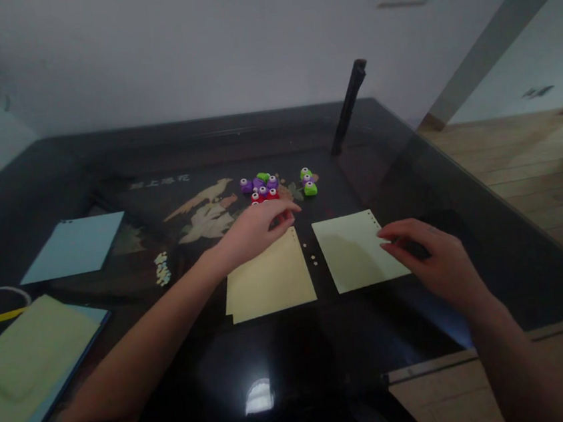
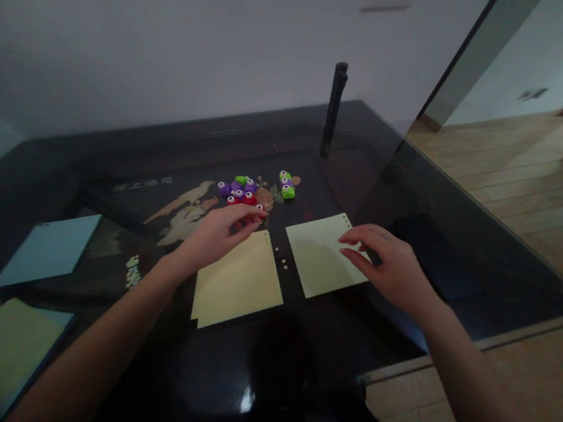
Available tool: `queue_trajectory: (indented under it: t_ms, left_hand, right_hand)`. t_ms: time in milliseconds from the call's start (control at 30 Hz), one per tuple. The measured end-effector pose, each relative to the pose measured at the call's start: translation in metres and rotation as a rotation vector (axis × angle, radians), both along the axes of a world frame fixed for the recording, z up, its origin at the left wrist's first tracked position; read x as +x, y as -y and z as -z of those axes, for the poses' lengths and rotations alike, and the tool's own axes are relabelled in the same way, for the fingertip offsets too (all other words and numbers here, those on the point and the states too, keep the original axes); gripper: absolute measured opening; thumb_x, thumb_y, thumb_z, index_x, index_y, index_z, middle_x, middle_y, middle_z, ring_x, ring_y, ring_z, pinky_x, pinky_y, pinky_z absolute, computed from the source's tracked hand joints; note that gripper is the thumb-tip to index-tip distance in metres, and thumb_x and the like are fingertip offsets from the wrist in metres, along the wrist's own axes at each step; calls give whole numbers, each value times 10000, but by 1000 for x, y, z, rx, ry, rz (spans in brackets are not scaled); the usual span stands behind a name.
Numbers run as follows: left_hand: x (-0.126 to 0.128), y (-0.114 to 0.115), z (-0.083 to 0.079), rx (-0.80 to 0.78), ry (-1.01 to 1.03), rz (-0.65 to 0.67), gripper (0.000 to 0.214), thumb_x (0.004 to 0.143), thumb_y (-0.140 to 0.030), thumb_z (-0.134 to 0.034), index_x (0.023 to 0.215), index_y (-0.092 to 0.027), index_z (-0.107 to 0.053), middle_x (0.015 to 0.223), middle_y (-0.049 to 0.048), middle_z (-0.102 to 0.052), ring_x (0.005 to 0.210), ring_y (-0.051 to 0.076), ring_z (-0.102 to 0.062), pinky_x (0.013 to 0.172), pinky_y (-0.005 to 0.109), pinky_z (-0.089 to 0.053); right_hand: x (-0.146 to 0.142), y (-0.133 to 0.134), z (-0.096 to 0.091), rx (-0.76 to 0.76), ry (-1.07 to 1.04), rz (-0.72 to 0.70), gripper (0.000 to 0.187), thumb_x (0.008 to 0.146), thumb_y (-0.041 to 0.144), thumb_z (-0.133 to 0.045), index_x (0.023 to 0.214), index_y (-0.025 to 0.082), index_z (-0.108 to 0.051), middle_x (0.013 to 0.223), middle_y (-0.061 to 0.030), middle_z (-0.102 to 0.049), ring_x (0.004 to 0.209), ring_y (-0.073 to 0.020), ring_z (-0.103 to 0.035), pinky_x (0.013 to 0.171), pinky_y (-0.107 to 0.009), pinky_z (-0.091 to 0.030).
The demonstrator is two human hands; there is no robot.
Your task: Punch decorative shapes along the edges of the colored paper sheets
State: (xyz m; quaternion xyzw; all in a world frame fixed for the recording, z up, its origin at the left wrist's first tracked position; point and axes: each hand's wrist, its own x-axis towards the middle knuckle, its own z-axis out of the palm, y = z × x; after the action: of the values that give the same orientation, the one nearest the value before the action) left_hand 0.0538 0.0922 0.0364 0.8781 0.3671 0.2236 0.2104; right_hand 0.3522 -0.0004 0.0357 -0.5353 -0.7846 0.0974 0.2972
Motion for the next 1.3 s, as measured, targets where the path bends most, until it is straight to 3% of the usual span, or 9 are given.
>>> queue_trajectory:
  t_ms: [167, 333, 533, 833, 1033, 1200, 1300]
  left_hand:
    - [-66, 20, 33, 5, -51, -242, 219, 881, -195, -468, 1021, -160, -632, 989, 81, -675, 921, 205, -617, 837, 351, -485]
    - [-97, 36, 58, 28, -45, -370, 287, 866, -263, -518, 1124, -159, -587, 1154, 113, -596, 1125, 251, -526, 1000, 421, -393]
    - [-98, 35, 63, -58, -151, -411, 550, 787, -412, -646, 1262, -164, -520, 1188, 129, -545, 1144, 313, -479, 981, 468, -378]
    - [-97, 40, 63, -72, -178, -409, 513, 790, -404, -650, 1250, -204, -544, 1136, 104, -525, 1082, 298, -483, 937, 463, -385]
    - [-94, 43, 59, -40, -91, -410, 417, 773, -364, -665, 1133, -194, -541, 1143, 99, -535, 1123, 288, -474, 956, 442, -379]
    - [-89, 46, 58, -134, -14, -457, 257, 762, -328, -662, 940, -201, -529, 867, 17, -602, 817, 213, -577, 753, 335, -446]
    - [-86, 48, 57, -255, 112, -499, 189, 777, -319, -641, 873, -201, -529, 723, -31, -566, 633, 152, -541, 620, 271, -427]
  right_hand:
    - [-56, -42, 5, -179, 97, -203, 202, 861, 240, -570, 1040, 171, -630, 974, -72, -652, 778, -181, -613, 715, -320, -501]
    - [-100, -75, 28, -247, 326, -320, 478, 820, 333, -632, 1238, 111, -562, 1099, -148, -594, 1033, -288, -552, 876, -414, -469]
    - [-114, -87, 40, -262, 418, -298, 720, 736, 418, -708, 1328, 69, -494, 1139, -172, -529, 1051, -310, -528, 894, -416, -469]
    - [-112, -86, 42, -262, 353, -296, 623, 709, 376, -734, 1255, 128, -567, 1101, -133, -534, 990, -285, -555, 851, -407, -478]
    - [-111, -87, 40, -294, 236, -308, 523, 712, 302, -729, 1196, 172, -579, 1102, -110, -538, 1003, -270, -543, 863, -398, -453]
    - [-111, -91, 41, -311, 63, -344, 354, 723, 173, -692, 1068, 166, -613, 1039, -82, -569, 866, -191, -559, 753, -314, -456]
    - [-111, -94, 42, -353, -32, -324, 271, 735, 153, -664, 1003, 152, -628, 933, -59, -611, 735, -150, -553, 671, -285, -444]
